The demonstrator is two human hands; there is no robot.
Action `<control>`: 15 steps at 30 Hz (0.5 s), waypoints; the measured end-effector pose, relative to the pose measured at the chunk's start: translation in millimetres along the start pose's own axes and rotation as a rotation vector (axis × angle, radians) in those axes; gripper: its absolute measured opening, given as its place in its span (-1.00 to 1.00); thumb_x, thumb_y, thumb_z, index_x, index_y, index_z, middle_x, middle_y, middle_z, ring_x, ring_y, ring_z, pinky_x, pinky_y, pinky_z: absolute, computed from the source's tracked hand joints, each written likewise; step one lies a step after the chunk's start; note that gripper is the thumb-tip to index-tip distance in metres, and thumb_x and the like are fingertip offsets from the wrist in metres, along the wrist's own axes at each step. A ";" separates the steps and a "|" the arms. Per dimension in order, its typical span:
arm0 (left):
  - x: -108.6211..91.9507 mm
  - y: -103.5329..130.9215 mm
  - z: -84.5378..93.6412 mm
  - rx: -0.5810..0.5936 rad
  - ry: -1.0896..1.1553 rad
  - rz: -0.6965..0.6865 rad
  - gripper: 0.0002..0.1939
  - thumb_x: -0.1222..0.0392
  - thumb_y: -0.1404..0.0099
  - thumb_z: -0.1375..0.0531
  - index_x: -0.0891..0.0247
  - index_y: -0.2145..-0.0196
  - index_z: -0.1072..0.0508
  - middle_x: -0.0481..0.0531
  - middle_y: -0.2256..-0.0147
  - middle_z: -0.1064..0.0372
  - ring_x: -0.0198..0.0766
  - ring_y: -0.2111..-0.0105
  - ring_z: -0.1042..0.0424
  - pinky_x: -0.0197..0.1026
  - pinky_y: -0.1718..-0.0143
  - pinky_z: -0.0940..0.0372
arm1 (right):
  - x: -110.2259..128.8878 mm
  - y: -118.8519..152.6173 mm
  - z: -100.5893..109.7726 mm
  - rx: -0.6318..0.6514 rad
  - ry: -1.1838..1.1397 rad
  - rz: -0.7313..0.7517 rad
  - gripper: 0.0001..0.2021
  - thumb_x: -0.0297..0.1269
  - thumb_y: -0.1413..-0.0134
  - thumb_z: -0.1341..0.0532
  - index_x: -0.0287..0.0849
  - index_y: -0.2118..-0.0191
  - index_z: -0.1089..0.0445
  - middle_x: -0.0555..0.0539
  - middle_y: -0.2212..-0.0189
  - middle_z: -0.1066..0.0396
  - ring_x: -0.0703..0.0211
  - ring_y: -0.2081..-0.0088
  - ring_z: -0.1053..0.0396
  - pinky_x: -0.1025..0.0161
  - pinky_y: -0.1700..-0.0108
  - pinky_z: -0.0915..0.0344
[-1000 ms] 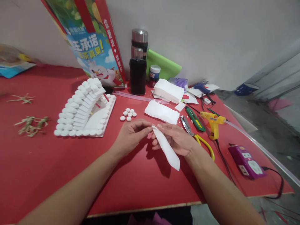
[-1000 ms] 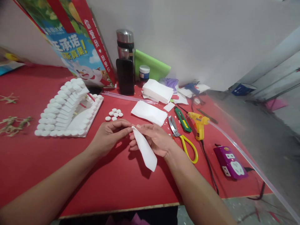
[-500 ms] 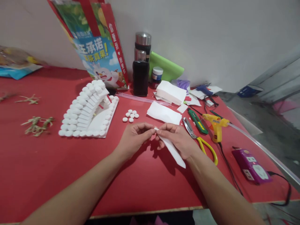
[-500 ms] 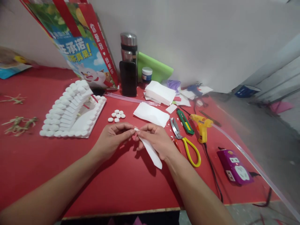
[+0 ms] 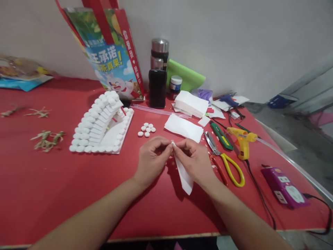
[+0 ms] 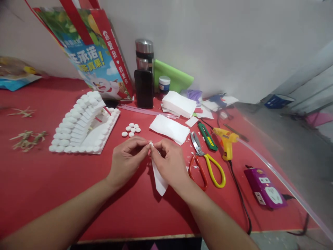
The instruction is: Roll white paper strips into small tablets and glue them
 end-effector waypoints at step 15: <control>4.2 4.7 -4.1 0.082 -0.141 -0.352 -0.81 0.39 -0.38 -0.23 0.27 0.14 -0.64 0.17 0.15 -0.58 -0.19 0.15 -0.58 -0.15 0.08 -0.49 | -2.2 -3.5 10.9 0.008 -0.122 -0.012 -0.80 -0.13 -0.20 -0.34 -0.18 0.29 -0.49 -0.05 0.46 -0.55 0.18 0.45 -0.51 0.25 0.35 -0.41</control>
Point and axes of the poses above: each hand's wrist, its own y-axis away from the middle knuckle, its own z-axis out of the back of the hand, x = y × z, the point moved 4 cm from there along -y, towards the middle knuckle
